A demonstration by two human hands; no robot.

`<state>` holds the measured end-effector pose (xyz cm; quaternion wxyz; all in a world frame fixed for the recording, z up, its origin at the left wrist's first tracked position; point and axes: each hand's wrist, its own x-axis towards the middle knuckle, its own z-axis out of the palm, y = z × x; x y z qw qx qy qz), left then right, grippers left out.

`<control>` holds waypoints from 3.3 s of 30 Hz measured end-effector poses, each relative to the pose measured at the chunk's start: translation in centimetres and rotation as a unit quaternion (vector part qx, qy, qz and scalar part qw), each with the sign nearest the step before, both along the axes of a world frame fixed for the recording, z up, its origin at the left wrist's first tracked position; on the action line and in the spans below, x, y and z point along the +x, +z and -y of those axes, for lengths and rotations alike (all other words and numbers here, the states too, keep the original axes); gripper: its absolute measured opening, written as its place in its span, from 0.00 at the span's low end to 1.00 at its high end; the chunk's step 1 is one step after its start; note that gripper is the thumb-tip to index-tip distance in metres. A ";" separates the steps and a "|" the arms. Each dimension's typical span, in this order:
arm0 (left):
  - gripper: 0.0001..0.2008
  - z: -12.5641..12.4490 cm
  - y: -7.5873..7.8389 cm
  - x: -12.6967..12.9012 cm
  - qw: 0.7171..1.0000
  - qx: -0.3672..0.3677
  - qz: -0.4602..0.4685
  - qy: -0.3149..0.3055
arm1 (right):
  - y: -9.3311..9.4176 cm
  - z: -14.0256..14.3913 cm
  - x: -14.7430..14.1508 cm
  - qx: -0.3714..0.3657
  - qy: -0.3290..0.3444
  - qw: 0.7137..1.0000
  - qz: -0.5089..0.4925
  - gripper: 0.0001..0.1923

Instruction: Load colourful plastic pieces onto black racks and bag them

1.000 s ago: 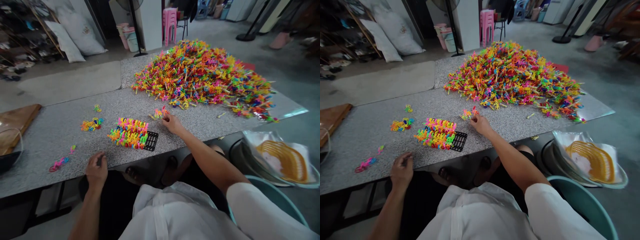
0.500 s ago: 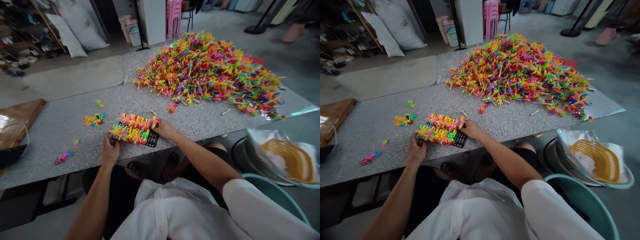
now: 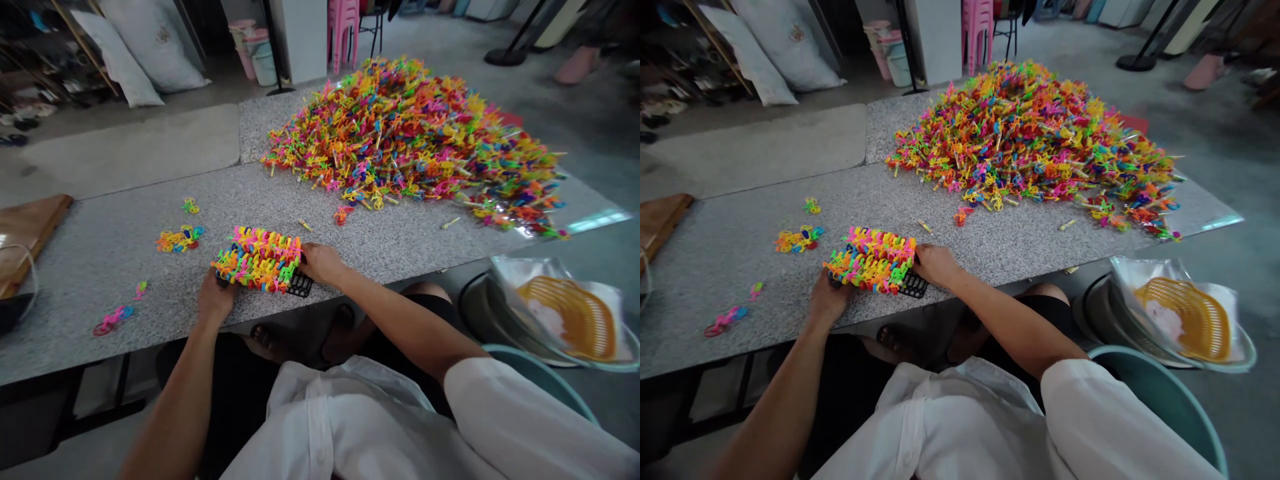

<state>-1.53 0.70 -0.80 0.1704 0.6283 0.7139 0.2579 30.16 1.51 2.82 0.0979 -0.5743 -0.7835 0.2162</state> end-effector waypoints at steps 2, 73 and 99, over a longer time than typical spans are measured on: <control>0.25 -0.1 0.0 0.0 1.000 -0.007 -0.015 -0.009 | 0.0 0.1 -0.1 0.000 -0.002 1.000 -0.002 0.16; 0.14 5.5 12.1 7.3 0.866 -0.037 0.488 -0.098 | 7.7 7.8 -3.0 0.072 -0.096 0.857 -0.502 0.14; 0.38 6.3 12.7 9.8 0.845 -0.082 0.513 -0.129 | 5.5 7.3 -1.2 -0.263 -0.103 0.675 -0.682 0.20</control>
